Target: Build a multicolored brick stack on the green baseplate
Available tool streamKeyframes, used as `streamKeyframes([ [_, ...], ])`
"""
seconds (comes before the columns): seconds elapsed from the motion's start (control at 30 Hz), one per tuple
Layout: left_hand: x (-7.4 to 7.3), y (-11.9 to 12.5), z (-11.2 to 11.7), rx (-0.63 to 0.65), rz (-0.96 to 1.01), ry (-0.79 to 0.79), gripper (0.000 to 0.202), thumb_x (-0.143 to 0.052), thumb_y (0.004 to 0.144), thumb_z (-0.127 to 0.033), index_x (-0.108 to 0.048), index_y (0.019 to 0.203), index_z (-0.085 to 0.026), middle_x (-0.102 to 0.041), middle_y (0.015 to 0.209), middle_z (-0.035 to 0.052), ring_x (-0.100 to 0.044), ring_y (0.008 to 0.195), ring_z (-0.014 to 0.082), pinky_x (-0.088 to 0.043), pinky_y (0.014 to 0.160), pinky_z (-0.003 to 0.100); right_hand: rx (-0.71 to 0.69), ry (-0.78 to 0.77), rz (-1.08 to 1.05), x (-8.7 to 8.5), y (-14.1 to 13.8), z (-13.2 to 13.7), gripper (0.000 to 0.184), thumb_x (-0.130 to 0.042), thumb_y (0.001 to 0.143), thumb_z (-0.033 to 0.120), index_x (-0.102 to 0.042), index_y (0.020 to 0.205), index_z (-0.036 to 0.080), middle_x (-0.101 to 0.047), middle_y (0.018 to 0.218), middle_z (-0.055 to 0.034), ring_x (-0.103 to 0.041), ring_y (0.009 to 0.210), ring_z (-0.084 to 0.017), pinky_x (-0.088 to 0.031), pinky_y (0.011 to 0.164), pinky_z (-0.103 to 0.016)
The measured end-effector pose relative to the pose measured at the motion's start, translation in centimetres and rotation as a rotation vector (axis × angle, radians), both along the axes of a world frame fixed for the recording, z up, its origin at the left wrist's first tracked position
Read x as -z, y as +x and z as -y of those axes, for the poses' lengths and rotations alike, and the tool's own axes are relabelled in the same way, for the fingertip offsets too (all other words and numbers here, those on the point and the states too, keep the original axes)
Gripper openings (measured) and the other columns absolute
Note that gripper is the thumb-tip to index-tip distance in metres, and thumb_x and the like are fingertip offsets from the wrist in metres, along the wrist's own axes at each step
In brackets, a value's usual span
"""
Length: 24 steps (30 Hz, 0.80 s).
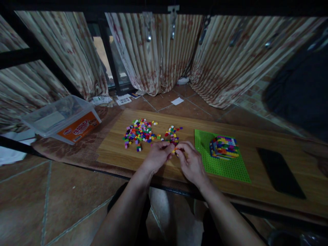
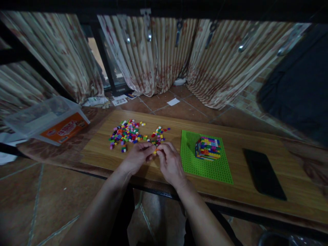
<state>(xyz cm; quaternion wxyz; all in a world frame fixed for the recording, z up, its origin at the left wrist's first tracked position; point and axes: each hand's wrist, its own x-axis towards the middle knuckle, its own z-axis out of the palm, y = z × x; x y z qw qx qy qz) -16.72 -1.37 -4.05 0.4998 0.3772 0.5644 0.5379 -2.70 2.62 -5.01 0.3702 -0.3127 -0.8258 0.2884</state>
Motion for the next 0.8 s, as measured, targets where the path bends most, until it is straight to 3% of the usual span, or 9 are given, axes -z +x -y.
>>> streamKeyframes([
  [0.33, -0.6, -0.1, 0.0, 0.072, 0.214, -0.047, 0.037, -0.077, 0.063, -0.046, -0.061, 0.063, -0.012, -0.049, 0.051, -0.0038, -0.038, 0.043, 0.0043, -0.031, 0.041, 0.019, 0.020, -0.116, -0.115, -0.4, 0.7, -0.2, 0.011, -0.049, 0.091, 0.026, -0.059, 0.089, 0.022, -0.061, 0.086, -0.0026, -0.059, 0.084, -0.017, -0.047, 0.077, -0.030],
  [0.43, -0.8, -0.3, 0.0, 0.023, 0.235, -0.038, 0.035, -0.078, 0.062, -0.044, -0.062, 0.063, -0.012, -0.048, 0.050, -0.0042, -0.040, 0.043, 0.0045, -0.033, 0.042, 0.019, 0.077, -0.187, -0.122, 0.2, 1.3, -1.2, 0.013, -0.052, 0.089, 0.030, -0.061, 0.086, 0.021, -0.063, 0.083, -0.0022, -0.060, 0.078, -0.017, -0.047, 0.073, -0.029],
  [0.53, -0.9, -0.7, -0.1, -0.094, 0.247, -0.025, 0.034, -0.078, 0.063, -0.042, -0.061, 0.064, -0.013, -0.051, 0.052, -0.0033, -0.046, 0.046, 0.0057, -0.036, 0.044, 0.018, 0.153, -0.144, 0.042, 1.1, 1.9, -2.1, 0.015, -0.053, 0.087, 0.029, -0.063, 0.083, 0.020, -0.064, 0.080, -0.0033, -0.060, 0.074, -0.018, -0.047, 0.070, -0.030],
  [0.63, -0.8, -1.0, -0.3, -0.135, 0.272, -0.019, 0.031, -0.078, 0.065, -0.040, -0.063, 0.069, -0.013, -0.055, 0.054, -0.0025, -0.051, 0.049, 0.0066, -0.040, 0.047, 0.018, 0.189, -0.048, 0.248, 1.9, 2.2, -2.5, 0.016, -0.050, 0.086, 0.023, -0.064, 0.079, 0.019, -0.064, 0.080, -0.0053, -0.059, 0.074, -0.019, -0.045, 0.071, -0.032],
  [0.8, -0.8, -1.1, -0.5, -0.141, 0.279, -0.005, 0.034, -0.075, 0.069, -0.037, -0.069, 0.093, -0.013, -0.063, 0.061, -0.0008, -0.055, 0.051, 0.0069, -0.040, 0.048, 0.018, 0.120, -0.048, 0.271, 1.7, 2.1, -2.0, 0.018, -0.048, 0.085, 0.016, -0.066, 0.087, 0.019, -0.066, 0.091, -0.0068, -0.061, 0.084, -0.019, -0.046, 0.079, -0.033],
])
